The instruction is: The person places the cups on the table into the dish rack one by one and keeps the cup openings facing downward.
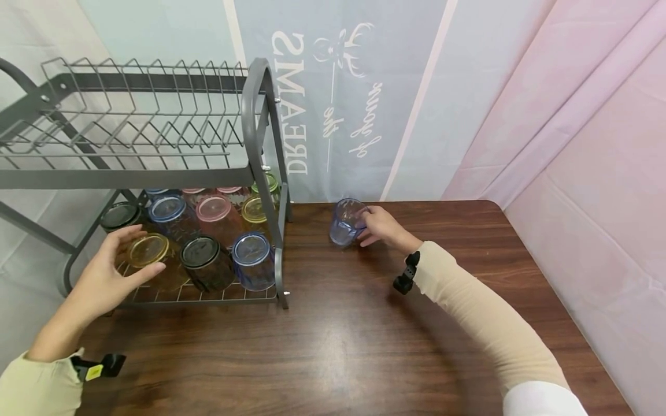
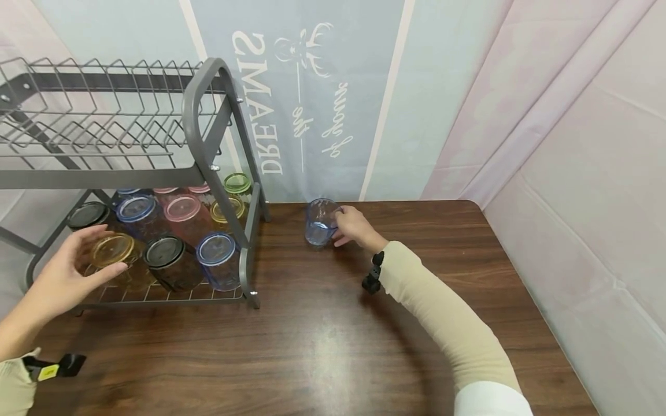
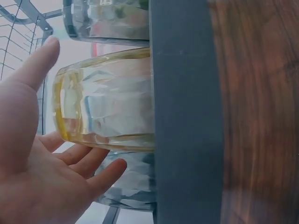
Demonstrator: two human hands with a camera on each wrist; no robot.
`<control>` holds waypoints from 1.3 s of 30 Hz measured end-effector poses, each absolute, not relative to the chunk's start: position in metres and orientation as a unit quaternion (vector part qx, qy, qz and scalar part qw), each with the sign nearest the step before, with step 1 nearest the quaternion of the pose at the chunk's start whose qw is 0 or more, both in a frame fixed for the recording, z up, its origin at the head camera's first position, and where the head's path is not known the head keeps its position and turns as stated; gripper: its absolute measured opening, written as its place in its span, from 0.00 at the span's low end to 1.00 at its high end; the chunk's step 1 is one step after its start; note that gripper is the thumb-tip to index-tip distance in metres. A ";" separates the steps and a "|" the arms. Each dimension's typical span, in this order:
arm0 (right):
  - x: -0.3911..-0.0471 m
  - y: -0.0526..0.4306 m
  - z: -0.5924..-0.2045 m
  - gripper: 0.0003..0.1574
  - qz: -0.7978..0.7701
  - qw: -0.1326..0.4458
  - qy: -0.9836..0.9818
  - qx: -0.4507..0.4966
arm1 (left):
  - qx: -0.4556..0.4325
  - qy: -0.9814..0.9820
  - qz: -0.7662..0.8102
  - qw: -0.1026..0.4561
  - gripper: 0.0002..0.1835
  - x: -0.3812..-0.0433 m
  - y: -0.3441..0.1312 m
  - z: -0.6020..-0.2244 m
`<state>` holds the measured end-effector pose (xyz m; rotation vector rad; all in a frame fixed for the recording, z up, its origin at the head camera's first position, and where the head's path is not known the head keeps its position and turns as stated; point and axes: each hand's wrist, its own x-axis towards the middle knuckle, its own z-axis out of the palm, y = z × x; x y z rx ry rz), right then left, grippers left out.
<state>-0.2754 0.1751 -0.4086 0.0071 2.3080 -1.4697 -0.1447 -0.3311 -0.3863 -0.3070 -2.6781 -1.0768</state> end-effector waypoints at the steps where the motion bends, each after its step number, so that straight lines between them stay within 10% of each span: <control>1: -0.274 0.177 -0.407 0.28 -0.528 0.203 0.824 0.002 | -0.109 -0.913 -0.373 0.125 0.44 -0.145 -0.331 -0.386; 39: -0.218 0.183 -0.378 0.27 -0.592 0.217 0.775 -0.036 | -0.262 -0.842 -0.393 0.262 0.30 -0.112 -0.269 -0.323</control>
